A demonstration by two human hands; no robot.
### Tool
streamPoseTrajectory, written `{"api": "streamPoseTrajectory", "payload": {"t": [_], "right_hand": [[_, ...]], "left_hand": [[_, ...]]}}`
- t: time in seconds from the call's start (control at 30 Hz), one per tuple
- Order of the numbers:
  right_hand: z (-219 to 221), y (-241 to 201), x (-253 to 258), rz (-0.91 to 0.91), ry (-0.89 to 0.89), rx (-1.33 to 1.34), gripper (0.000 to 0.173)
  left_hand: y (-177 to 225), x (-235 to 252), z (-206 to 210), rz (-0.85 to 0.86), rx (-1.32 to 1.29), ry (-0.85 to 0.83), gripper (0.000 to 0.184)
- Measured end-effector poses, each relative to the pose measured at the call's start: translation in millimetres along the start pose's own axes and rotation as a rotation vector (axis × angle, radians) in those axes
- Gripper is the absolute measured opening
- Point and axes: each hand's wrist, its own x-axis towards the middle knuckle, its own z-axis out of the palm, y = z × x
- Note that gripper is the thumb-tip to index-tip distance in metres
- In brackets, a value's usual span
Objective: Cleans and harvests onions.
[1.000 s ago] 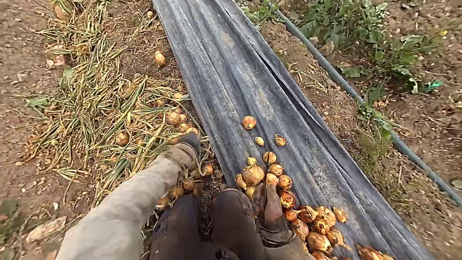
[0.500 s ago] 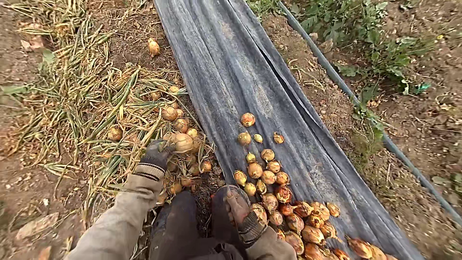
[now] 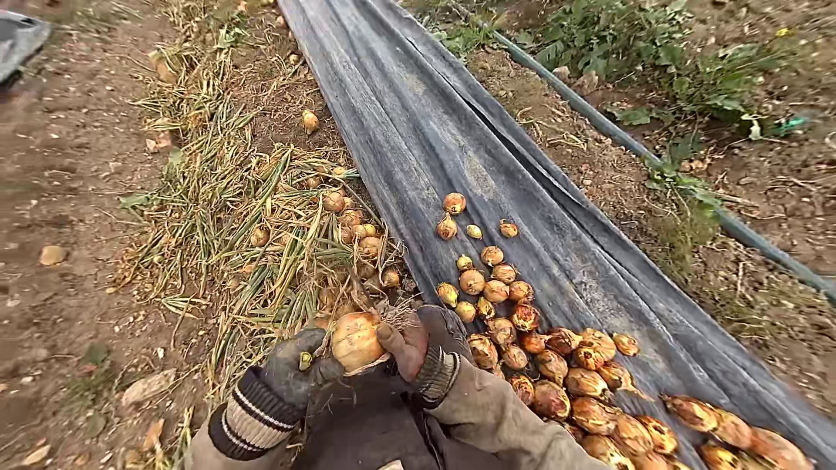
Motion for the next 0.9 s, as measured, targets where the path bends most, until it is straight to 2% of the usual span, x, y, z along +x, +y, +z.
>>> {"api": "streamPoseTrajectory", "payload": {"t": [0.1,0.2,0.3,0.4,0.47,0.53,0.57,0.6,0.67,0.7,0.73,0.8,0.87,0.9], "right_hand": [[-4,0,-12,-0.064,0.017,-0.05,0.072],[-3,1,-16,-0.01,0.011,-0.139,0.068],[2,13,-17,0.125,0.012,-0.159,0.067],[4,19,-12,0.098,0.026,-0.19,0.057],[5,22,-10,0.125,0.031,-0.23,0.058],[3,27,-7,0.176,0.002,-0.285,0.061],[3,26,-9,0.207,-0.006,-0.317,0.064],[1,25,-8,0.235,-0.023,-0.35,0.068],[-6,26,-5,0.316,-0.066,-0.399,0.071],[-9,29,0,0.419,-0.156,-0.451,0.076],[-11,31,11,0.579,-0.309,-0.492,0.082],[-6,57,26,0.811,-0.53,-0.556,0.089],[0,93,24,0.913,-0.535,-0.477,0.081],[-1,106,25,0.955,-0.452,-0.353,0.072]], "left_hand": [[15,-6,1,0.255,0.318,0.033,0.046],[10,-5,-8,0.453,0.626,0.067,0.031],[-2,-3,-11,0.504,0.781,0.048,0.03],[-12,0,-9,0.478,0.84,0.018,0.021],[-23,3,-6,0.435,0.856,0.012,0.017],[-38,5,-5,0.324,0.879,0.046,0.015],[-42,7,-8,0.181,0.89,0.07,0.015],[-42,12,-15,-0.035,0.88,0.096,0.017],[-42,34,-31,-0.529,0.783,0.171,0.039],[-46,44,-38,-0.652,0.743,0.204,0.048],[-48,54,-41,-0.69,0.722,0.191,0.05],[-51,66,-31,-0.599,0.676,0.011,0.046],[-53,78,-7,-0.499,0.667,-0.386,0.045],[-47,89,10,-0.488,0.684,-0.611,0.046]]}}
